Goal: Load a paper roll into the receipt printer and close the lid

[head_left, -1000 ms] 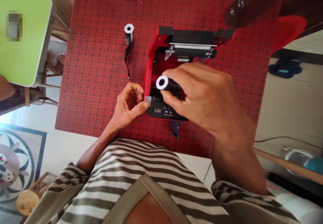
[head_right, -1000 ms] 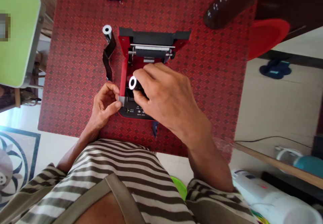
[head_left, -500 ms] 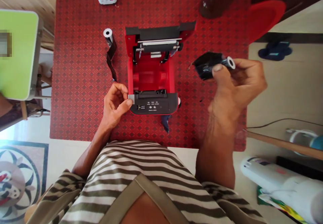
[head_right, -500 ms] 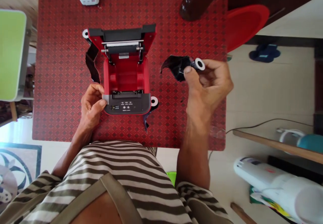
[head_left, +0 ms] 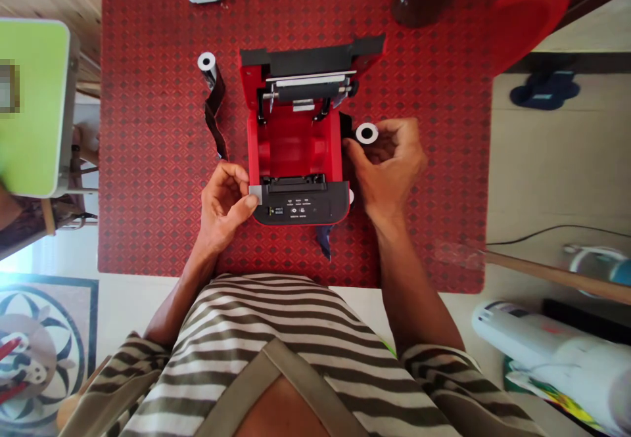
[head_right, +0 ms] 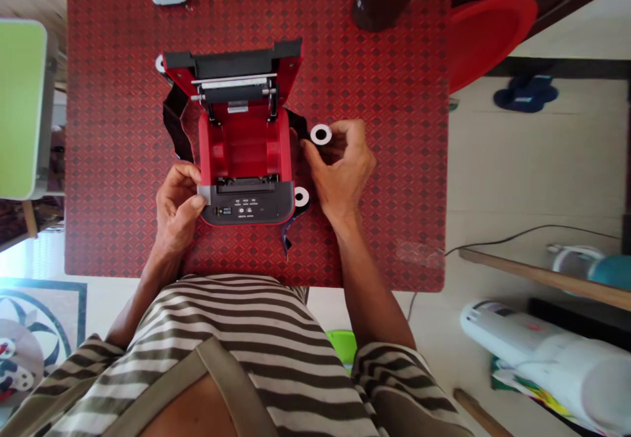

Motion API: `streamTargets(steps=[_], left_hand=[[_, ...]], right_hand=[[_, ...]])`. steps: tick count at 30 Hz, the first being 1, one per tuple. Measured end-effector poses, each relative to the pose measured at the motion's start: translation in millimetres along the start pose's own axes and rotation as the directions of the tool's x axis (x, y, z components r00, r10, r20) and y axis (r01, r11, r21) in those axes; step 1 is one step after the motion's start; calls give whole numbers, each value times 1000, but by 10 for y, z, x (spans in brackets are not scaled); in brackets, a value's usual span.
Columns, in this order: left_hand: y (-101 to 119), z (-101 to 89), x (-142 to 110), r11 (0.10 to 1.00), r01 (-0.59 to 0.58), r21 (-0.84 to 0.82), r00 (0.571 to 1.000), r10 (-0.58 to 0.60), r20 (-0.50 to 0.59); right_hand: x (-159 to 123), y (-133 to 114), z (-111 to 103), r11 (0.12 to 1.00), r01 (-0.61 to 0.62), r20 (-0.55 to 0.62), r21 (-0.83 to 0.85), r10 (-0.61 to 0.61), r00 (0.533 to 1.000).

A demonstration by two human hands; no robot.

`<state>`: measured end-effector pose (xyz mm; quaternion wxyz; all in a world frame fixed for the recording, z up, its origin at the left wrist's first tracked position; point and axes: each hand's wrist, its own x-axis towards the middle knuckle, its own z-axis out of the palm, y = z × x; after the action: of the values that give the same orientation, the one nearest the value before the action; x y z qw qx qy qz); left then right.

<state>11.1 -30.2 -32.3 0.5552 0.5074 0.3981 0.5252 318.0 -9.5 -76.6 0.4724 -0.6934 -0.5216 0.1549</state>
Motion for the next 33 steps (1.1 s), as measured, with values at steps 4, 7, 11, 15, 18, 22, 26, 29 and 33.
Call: streamTargets(steps=[4, 7, 11, 15, 18, 22, 26, 29, 33], left_hand=[[20, 3, 4, 1000, 9, 1, 1000, -9, 1], [33, 6, 12, 1000, 10, 5, 1000, -10, 11], [36, 11, 7, 1000, 2, 2, 1000, -2, 1], [9, 0, -3, 1000, 0, 8, 1000, 0, -8], [-35, -22, 5, 1000, -16, 7, 1000, 16, -8], [-89, -41, 19, 998, -64, 19, 998, 65, -14], [-98, -41, 4, 997, -55, 62, 998, 56, -17], [-106, -39, -9, 994, -70, 79, 997, 71, -16], [-148, -49, -3, 992, -89, 88, 996, 91, -17]], right_hand=[[11, 14, -31, 1000, 6, 46, 19, -7, 999], [8, -15, -80, 1000, 6, 128, 18, -8, 992], [-70, -81, -380, 998, -33, 145, 55, 25, 989], [-279, -169, -834, 989, -135, 308, 65, 109, 945], [-464, -282, -949, 985, -151, 459, 87, 95, 884], [-597, -398, -741, 994, -68, 477, 87, 18, 879], [-570, -384, -692, 994, -69, 408, 88, 27, 913], [-446, -479, -939, 996, -68, 347, 52, 46, 937], [-191, -945, -1261, 995, 101, 316, 2, -96, 944]])
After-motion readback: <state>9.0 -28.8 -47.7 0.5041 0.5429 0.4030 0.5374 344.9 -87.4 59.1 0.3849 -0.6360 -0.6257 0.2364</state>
